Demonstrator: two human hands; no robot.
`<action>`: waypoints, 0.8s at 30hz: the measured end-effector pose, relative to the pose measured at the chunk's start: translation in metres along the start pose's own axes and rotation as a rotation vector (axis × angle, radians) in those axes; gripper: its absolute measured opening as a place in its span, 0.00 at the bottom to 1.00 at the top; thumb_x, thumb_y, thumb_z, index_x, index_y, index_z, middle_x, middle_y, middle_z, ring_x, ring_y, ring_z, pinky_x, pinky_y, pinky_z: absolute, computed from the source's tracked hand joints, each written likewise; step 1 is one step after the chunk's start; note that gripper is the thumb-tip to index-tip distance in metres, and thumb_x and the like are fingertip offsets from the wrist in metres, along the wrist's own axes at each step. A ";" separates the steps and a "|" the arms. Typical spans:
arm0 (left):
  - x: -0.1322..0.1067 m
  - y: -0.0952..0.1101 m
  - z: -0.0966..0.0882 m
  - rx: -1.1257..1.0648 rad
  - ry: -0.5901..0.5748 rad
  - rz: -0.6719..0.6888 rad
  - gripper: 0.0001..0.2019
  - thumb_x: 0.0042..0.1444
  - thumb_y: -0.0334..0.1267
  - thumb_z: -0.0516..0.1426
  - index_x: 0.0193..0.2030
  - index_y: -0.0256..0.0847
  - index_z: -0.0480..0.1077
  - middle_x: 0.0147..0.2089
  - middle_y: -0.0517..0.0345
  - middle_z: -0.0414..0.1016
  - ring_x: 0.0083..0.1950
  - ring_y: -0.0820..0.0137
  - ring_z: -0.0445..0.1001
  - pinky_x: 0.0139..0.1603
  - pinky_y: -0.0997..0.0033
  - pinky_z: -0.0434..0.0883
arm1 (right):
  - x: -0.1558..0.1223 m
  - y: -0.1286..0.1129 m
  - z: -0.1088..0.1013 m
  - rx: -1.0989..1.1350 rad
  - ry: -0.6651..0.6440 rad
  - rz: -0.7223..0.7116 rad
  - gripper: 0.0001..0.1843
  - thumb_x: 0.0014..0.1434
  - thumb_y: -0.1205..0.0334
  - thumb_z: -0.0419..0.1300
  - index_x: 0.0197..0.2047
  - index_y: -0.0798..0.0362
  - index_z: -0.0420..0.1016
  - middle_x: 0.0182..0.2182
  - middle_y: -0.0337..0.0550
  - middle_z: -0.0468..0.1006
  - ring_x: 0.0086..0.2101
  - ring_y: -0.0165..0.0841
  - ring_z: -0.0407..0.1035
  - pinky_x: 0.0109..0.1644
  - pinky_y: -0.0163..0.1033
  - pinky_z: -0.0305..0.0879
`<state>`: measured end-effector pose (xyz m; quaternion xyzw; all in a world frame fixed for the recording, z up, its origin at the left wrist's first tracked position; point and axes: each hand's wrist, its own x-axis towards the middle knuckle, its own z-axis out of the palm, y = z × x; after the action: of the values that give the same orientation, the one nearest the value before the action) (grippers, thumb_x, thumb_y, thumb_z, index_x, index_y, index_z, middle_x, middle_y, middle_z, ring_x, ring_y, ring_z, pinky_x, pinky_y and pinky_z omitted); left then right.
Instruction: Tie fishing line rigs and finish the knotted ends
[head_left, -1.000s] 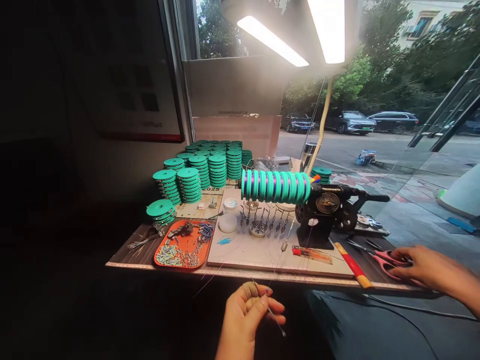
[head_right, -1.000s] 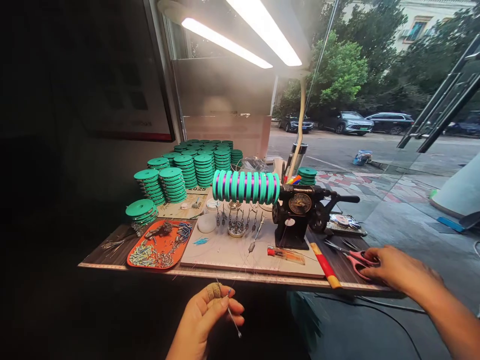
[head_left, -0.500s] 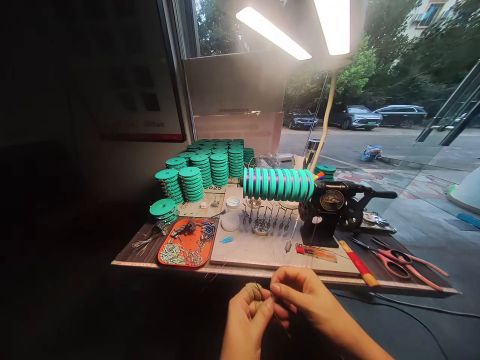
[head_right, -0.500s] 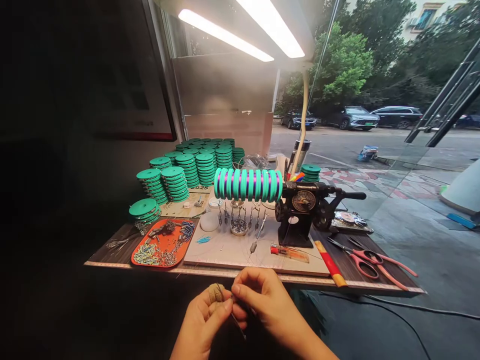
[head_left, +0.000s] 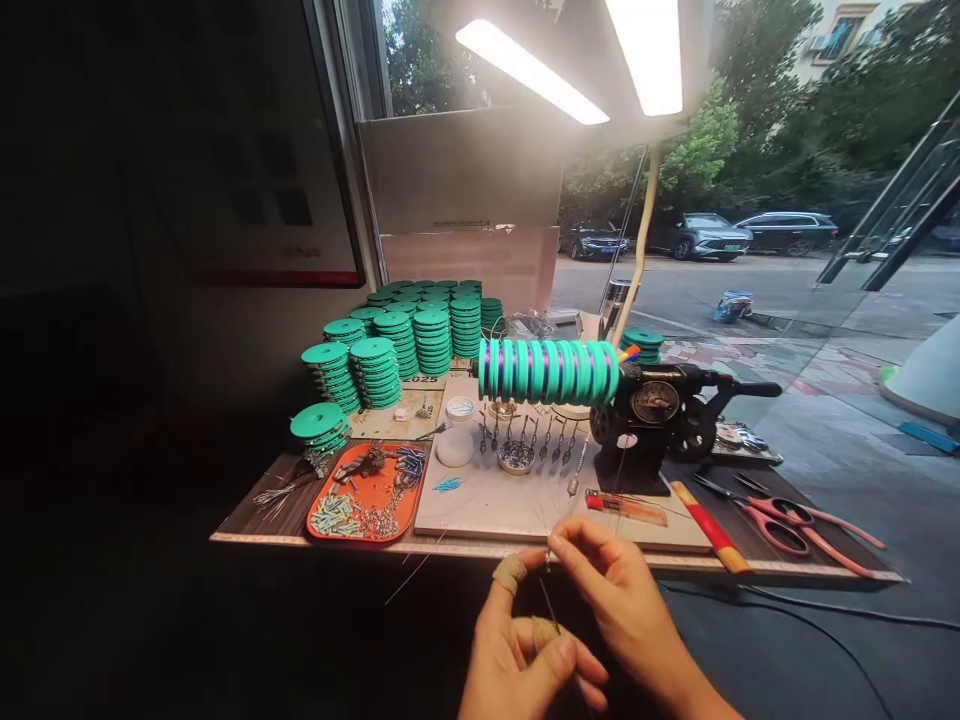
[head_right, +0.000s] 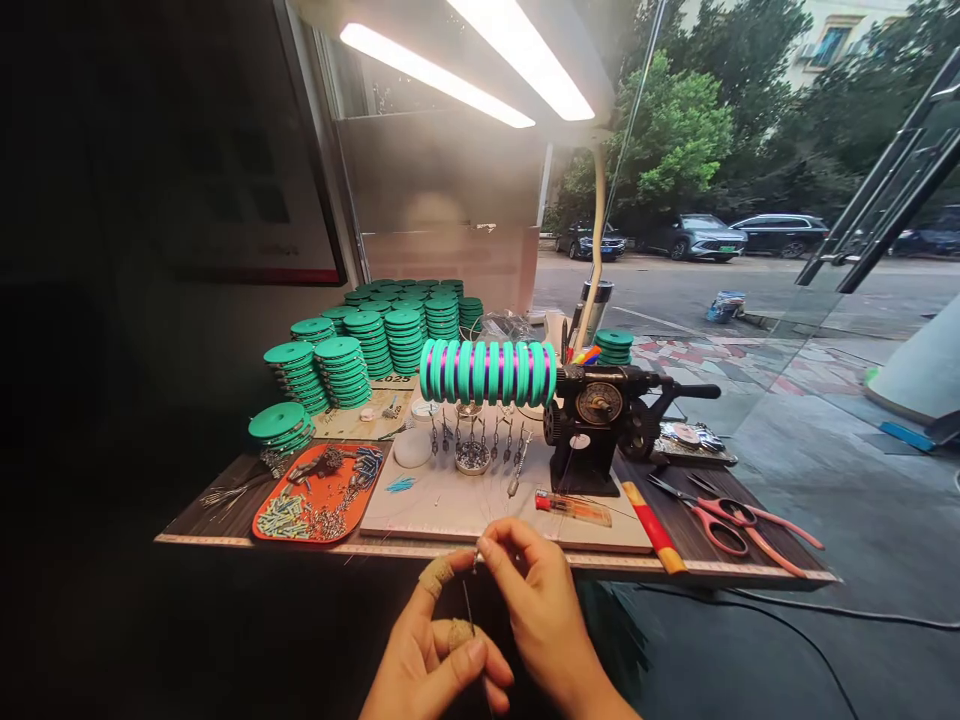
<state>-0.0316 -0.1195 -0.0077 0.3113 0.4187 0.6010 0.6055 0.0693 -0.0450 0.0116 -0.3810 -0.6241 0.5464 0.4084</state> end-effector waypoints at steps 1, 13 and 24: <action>0.000 0.003 -0.002 0.087 -0.005 -0.002 0.30 0.45 0.44 0.61 0.52 0.39 0.52 0.21 0.58 0.76 0.19 0.69 0.73 0.24 0.72 0.67 | 0.003 -0.001 -0.004 -0.099 0.053 -0.042 0.13 0.55 0.52 0.52 0.28 0.54 0.64 0.24 0.36 0.65 0.27 0.29 0.60 0.32 0.34 0.58; 0.068 0.058 -0.002 1.809 0.265 0.457 0.11 0.53 0.25 0.48 0.32 0.39 0.70 0.34 0.50 0.73 0.38 0.58 0.69 0.39 0.59 0.61 | 0.027 0.014 -0.043 -1.120 0.150 -0.167 0.10 0.55 0.61 0.48 0.25 0.51 0.66 0.23 0.40 0.72 0.26 0.36 0.67 0.27 0.36 0.55; 0.072 0.037 0.017 1.017 0.192 0.367 0.18 0.49 0.26 0.50 0.48 0.39 0.62 0.45 0.51 0.70 0.34 0.67 0.68 0.36 0.66 0.65 | 0.068 -0.004 -0.024 -1.047 0.206 -0.017 0.17 0.56 0.57 0.48 0.38 0.56 0.75 0.24 0.54 0.77 0.27 0.44 0.71 0.27 0.39 0.54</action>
<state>-0.0395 -0.0435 0.0228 0.5764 0.6486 0.4441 0.2232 0.0660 0.0261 0.0241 -0.5803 -0.7730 0.1183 0.2274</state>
